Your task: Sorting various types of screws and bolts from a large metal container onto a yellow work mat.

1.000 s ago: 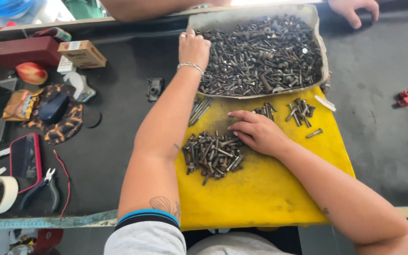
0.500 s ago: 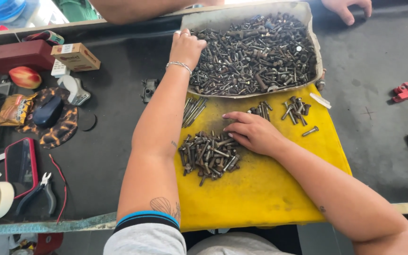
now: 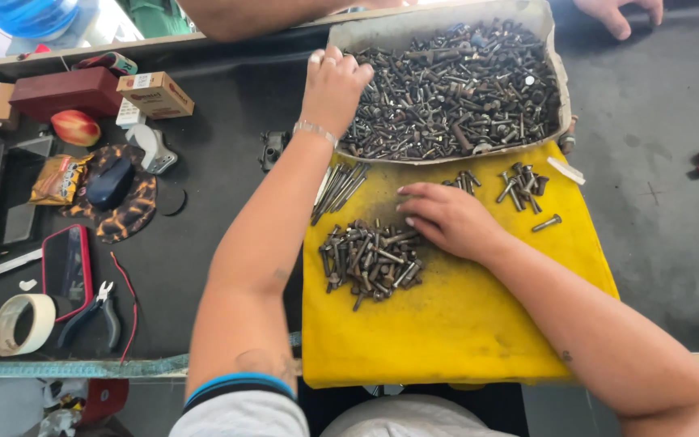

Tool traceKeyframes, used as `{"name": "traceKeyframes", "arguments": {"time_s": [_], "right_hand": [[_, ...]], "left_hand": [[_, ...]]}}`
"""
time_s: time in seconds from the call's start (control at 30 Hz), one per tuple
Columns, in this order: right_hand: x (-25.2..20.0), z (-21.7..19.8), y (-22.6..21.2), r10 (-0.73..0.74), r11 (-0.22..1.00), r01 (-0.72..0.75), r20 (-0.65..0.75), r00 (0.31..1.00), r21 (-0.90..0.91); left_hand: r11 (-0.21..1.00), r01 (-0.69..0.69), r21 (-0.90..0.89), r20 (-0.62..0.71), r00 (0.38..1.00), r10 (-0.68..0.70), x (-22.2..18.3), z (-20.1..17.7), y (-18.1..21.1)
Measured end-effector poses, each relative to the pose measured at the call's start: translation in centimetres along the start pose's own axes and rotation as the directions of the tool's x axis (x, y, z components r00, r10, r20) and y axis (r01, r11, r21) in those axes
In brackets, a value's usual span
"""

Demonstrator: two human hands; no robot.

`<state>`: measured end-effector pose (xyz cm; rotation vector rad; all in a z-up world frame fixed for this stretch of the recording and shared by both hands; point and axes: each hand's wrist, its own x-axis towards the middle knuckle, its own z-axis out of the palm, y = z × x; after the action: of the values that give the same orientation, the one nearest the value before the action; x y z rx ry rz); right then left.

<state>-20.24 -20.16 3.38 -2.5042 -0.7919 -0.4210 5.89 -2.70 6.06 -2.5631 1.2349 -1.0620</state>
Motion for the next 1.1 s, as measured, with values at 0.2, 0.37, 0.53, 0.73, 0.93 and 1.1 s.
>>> {"name": "traceKeyframes", "arguments": {"time_s": [0.2,0.37,0.53,0.73,0.93,1.1], "right_hand": [[-0.6,0.5,1.8,0.319,0.931,-0.257,-0.238,0.917,0.258],[-0.5,0.4,0.3,0.328,0.880,-0.250,-0.136,0.935,0.404],[-0.9,1.1,-0.7,0.278,0.821,-0.188,-0.090,0.956,0.539],[-1.3,1.6,-2.6,0.257,0.849,-0.167,-0.116,0.959,0.501],[-1.6,2.1,-2.3,0.356,0.827,-0.242,-0.139,0.924,0.508],[-2.6,4.2,-0.3,0.473,0.400,-0.211,-0.004,0.881,0.892]], "left_hand": [[0.978,-0.029,-0.208,-0.376,0.925,-0.053,-7.8,-7.6,4.9],[0.953,-0.061,-0.297,-0.414,0.908,-0.071,-12.8,-13.0,8.1],[0.913,-0.104,-0.395,-0.445,0.891,-0.091,-14.8,-15.0,10.1],[0.921,-0.152,-0.359,-0.515,0.855,-0.060,-15.4,-15.4,10.9],[0.905,-0.161,-0.394,-0.508,0.858,-0.069,-15.3,-16.0,10.4],[0.846,-0.142,-0.515,-0.465,0.875,-0.136,-15.1,-17.6,9.2]]}}
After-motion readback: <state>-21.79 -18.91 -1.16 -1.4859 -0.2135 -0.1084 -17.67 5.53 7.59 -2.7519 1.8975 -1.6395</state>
